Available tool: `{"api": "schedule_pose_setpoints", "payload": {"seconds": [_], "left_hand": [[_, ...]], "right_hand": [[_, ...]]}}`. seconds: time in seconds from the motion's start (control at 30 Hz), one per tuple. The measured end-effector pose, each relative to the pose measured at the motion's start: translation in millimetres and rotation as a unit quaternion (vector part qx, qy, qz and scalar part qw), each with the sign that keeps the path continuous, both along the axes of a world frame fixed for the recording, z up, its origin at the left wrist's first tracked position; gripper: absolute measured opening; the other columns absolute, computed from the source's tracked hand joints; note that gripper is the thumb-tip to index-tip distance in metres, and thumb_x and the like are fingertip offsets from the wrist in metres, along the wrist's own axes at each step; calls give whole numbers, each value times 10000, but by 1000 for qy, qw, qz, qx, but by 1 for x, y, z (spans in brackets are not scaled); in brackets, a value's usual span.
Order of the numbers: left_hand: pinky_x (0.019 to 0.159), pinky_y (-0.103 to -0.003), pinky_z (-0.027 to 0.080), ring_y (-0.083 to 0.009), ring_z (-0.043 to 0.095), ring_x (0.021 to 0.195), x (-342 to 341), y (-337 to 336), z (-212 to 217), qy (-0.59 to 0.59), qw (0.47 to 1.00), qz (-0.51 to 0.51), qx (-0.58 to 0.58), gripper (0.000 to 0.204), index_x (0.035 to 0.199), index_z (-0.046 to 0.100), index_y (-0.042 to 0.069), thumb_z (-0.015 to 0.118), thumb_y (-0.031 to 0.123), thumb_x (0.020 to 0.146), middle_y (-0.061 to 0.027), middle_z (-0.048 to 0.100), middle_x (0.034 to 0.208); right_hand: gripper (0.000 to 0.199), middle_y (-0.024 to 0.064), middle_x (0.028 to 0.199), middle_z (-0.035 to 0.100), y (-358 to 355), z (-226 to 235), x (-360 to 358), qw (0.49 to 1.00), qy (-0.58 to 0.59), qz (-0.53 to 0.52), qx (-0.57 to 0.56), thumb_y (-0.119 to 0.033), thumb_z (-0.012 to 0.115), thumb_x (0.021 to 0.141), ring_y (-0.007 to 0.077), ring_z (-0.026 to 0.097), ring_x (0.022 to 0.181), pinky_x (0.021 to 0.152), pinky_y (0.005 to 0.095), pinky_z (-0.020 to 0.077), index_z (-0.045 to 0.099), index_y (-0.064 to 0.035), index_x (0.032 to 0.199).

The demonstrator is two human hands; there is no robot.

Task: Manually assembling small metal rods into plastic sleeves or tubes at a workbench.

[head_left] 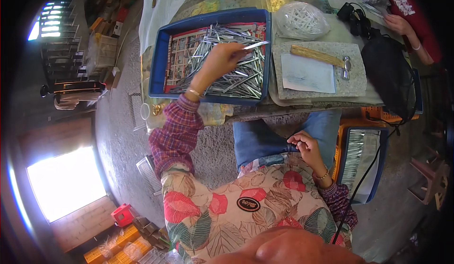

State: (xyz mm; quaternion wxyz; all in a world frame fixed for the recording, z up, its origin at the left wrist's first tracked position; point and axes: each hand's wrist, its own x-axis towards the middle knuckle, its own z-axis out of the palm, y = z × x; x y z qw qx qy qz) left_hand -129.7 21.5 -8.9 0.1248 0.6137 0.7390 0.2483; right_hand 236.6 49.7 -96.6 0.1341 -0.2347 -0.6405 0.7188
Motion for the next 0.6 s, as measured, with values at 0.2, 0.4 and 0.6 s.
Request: {"api": "schedule_pose_setpoints", "payload": {"seconds": [0.2, 0.4, 0.6], "left_hand": [[741, -393, 493, -317, 596, 861, 10, 29, -30, 102, 991, -85, 7, 239, 941, 646, 47, 571, 27, 715, -97, 589, 1018], [752, -389, 495, -299, 591, 901, 6, 23, -29, 144, 986, -74, -49, 197, 894, 624, 57, 589, 29, 703, -83, 556, 1089], [666, -355, 506, -275, 599, 854, 7, 11, -19, 171, 982, -72, 25, 153, 861, 585, 67, 578, 10, 719, -58, 586, 984]], "right_hand": [[284, 89, 883, 617, 2, 6, 1, 1000, 14, 17, 6, 159, 334, 766, 140, 544, 723, 701, 235, 459, 565, 53, 892], [280, 74, 891, 609, 7, -3, 10, 999, 28, 21, 22, 135, 349, 777, 112, 520, 721, 650, 216, 451, 576, 23, 898], [299, 52, 875, 593, 9, 3, 7, 999, 34, 7, -19, 146, 323, 780, 97, 507, 706, 646, 206, 444, 575, 29, 892]]}}
